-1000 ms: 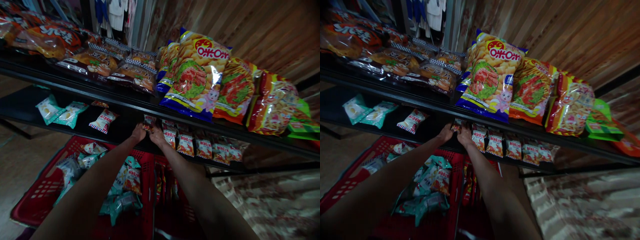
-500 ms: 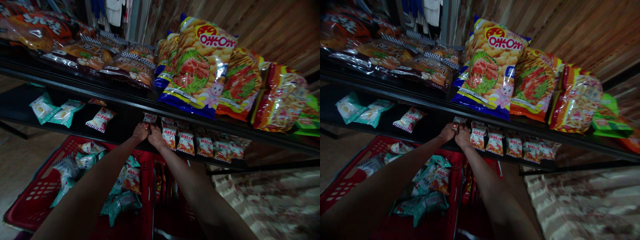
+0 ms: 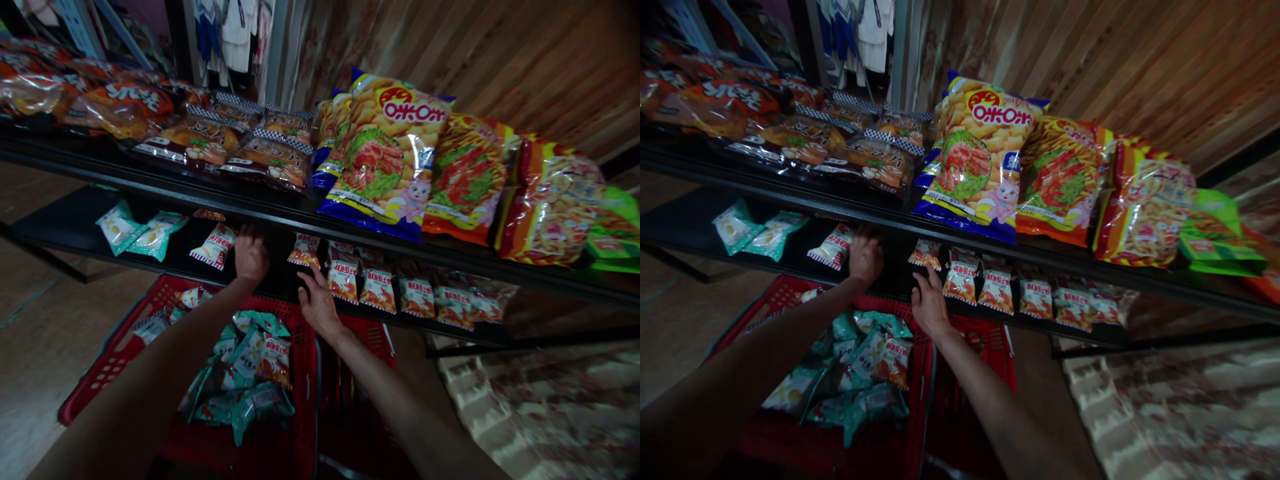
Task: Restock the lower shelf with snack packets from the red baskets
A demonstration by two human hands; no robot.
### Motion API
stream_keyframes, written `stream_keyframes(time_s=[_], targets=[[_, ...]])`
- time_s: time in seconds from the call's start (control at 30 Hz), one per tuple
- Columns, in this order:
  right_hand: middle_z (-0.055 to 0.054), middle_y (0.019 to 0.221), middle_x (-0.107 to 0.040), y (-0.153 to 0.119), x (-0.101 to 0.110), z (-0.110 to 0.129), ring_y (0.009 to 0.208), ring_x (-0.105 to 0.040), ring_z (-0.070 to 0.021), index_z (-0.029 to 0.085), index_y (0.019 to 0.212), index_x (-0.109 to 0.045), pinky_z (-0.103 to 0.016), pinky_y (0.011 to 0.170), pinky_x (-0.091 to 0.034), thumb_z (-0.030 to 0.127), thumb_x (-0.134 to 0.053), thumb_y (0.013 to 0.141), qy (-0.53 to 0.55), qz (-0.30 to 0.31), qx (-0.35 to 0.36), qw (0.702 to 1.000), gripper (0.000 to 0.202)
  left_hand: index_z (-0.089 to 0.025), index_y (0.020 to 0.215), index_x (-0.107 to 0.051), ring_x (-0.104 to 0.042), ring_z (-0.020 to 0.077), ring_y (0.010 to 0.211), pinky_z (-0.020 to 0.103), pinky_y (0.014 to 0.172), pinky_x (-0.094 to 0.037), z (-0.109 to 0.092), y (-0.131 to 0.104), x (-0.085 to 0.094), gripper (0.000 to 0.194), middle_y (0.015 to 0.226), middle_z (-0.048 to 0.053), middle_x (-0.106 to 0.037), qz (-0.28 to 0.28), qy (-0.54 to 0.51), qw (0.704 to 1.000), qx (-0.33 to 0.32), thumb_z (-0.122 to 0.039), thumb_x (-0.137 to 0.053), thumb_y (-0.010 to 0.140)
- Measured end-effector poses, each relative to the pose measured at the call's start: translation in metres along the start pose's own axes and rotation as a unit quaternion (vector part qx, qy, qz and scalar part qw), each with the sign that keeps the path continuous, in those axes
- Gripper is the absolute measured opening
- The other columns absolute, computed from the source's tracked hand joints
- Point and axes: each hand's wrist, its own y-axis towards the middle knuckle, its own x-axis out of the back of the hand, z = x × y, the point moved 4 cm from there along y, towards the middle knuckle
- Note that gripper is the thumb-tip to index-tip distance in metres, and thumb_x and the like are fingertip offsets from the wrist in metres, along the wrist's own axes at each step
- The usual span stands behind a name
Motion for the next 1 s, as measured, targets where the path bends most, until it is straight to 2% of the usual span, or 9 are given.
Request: stream_keyframes(time_s=[0.1, 0.17, 0.27, 0.37, 0.5, 0.57, 0.77, 0.9, 1.0], targets=[[-0.011, 0.151, -0.034, -0.029, 0.005, 0.011, 0.139, -0.034, -0.0235, 0.019, 0.119, -0.062, -0.044, 0.114, -0.032, 0.018, -0.045, 0.085, 0.032, 0.021, 0.007, 0.999, 0.038, -0.014, 0.129, -0.054, -0.015, 0.0333, 0.144, 0.057, 0.111, -0.02, 0.042, 0.009, 0.029, 0.046, 0.15, 0.017, -0.033, -0.022, 0.099, 0.992, 0.068, -0.022, -0.047, 0.084], [-0.01, 0.151, -0.034, -0.042, 0.007, 0.016, 0.139, -0.035, -0.0225, 0.021, 0.118, -0.063, -0.044, 0.113, -0.033, 0.018, -0.046, 0.085, 0.049, 0.035, -0.003, 0.998, 0.037, -0.016, 0.135, -0.047, -0.011, 0.0371, 0.144, 0.06, 0.108, -0.019, 0.064, 0.013, 0.039, 0.054, 0.151, 0.02, -0.028, 0.01, 0.144, 0.984, 0.108, -0.031, -0.05, 0.084], [-0.008, 0.15, -0.036, -0.053, 0.008, 0.022, 0.137, -0.039, -0.0224, 0.023, 0.115, -0.064, -0.044, 0.112, -0.035, 0.018, -0.048, 0.083, 0.072, 0.045, -0.027, 0.996, 0.036, -0.021, 0.141, -0.04, -0.03, 0.04, 0.135, 0.059, 0.106, -0.021, 0.085, 0.01, 0.038, 0.067, 0.141, 0.021, -0.041, 0.102, 0.167, 0.967, 0.164, -0.042, -0.056, 0.079], [-0.01, 0.149, -0.039, -0.058, 0.005, 0.026, 0.135, -0.042, -0.0229, 0.021, 0.113, -0.066, -0.043, 0.112, -0.036, 0.018, -0.049, 0.082, 0.098, 0.054, -0.048, 0.992, 0.035, -0.021, 0.143, -0.038, -0.049, 0.0351, 0.119, 0.055, 0.105, -0.024, 0.086, -0.002, 0.036, 0.067, 0.123, 0.019, -0.054, 0.128, 0.183, 0.961, 0.166, -0.037, -0.054, 0.081], [-0.012, 0.139, -0.05, -0.061, -0.001, 0.027, 0.128, -0.049, -0.0233, 0.021, 0.106, -0.068, -0.043, 0.108, -0.038, 0.02, -0.052, 0.08, 0.164, 0.061, -0.114, 0.978, 0.03, -0.018, 0.142, -0.041, -0.053, 0.0324, 0.113, 0.047, 0.101, -0.031, 0.061, -0.032, 0.033, 0.063, 0.117, 0.018, -0.058, 0.125, 0.168, 0.971, 0.12, -0.033, -0.051, 0.081], [-0.011, 0.127, -0.06, -0.063, -0.004, 0.026, 0.122, -0.054, -0.0233, 0.023, 0.106, -0.067, -0.045, 0.107, -0.039, 0.026, -0.055, 0.08, 0.229, 0.055, -0.177, 0.956, 0.028, -0.015, 0.141, -0.04, -0.055, 0.0311, 0.111, 0.045, 0.1, -0.032, 0.043, -0.052, 0.034, 0.064, 0.114, 0.017, -0.06, 0.119, 0.126, 0.98, 0.102, -0.029, -0.052, 0.08], [-0.008, 0.122, -0.063, -0.071, 0.001, 0.041, 0.114, -0.059, -0.0209, 0.026, 0.121, -0.055, -0.04, 0.096, -0.048, 0.047, -0.068, 0.074, 0.464, 0.043, -0.324, 0.824, 0.053, -0.002, 0.139, -0.036, -0.057, 0.0323, 0.109, 0.046, 0.098, -0.038, -0.008, -0.118, 0.052, 0.066, 0.112, 0.022, -0.062, 0.068, 0.02, 0.993, 0.09, -0.033, -0.052, 0.082], [-0.004, 0.117, -0.066, -0.082, 0.023, 0.061, 0.11, -0.061, -0.0184, 0.028, 0.106, -0.059, -0.036, 0.092, -0.049, 0.043, -0.074, 0.068, 0.538, 0.005, -0.356, 0.764, 0.043, -0.002, 0.138, -0.036, -0.053, 0.0325, 0.117, 0.048, 0.106, -0.032, -0.045, -0.157, 0.074, 0.064, 0.123, 0.023, -0.058, 0.073, -0.015, 0.997, 0.013, -0.029, -0.052, 0.082], [-0.001, 0.103, -0.07, -0.095, 0.04, 0.073, 0.095, -0.065, -0.0167, 0.025, 0.092, -0.061, -0.032, 0.082, -0.052, 0.039, -0.078, 0.063, 0.588, -0.009, -0.352, 0.728, 0.036, -0.007, 0.138, -0.037, -0.052, 0.0319, 0.118, 0.05, 0.109, -0.028, -0.073, -0.177, 0.099, 0.064, 0.124, 0.021, -0.059, 0.081, -0.029, 0.996, -0.026, -0.026, -0.054, 0.08]])
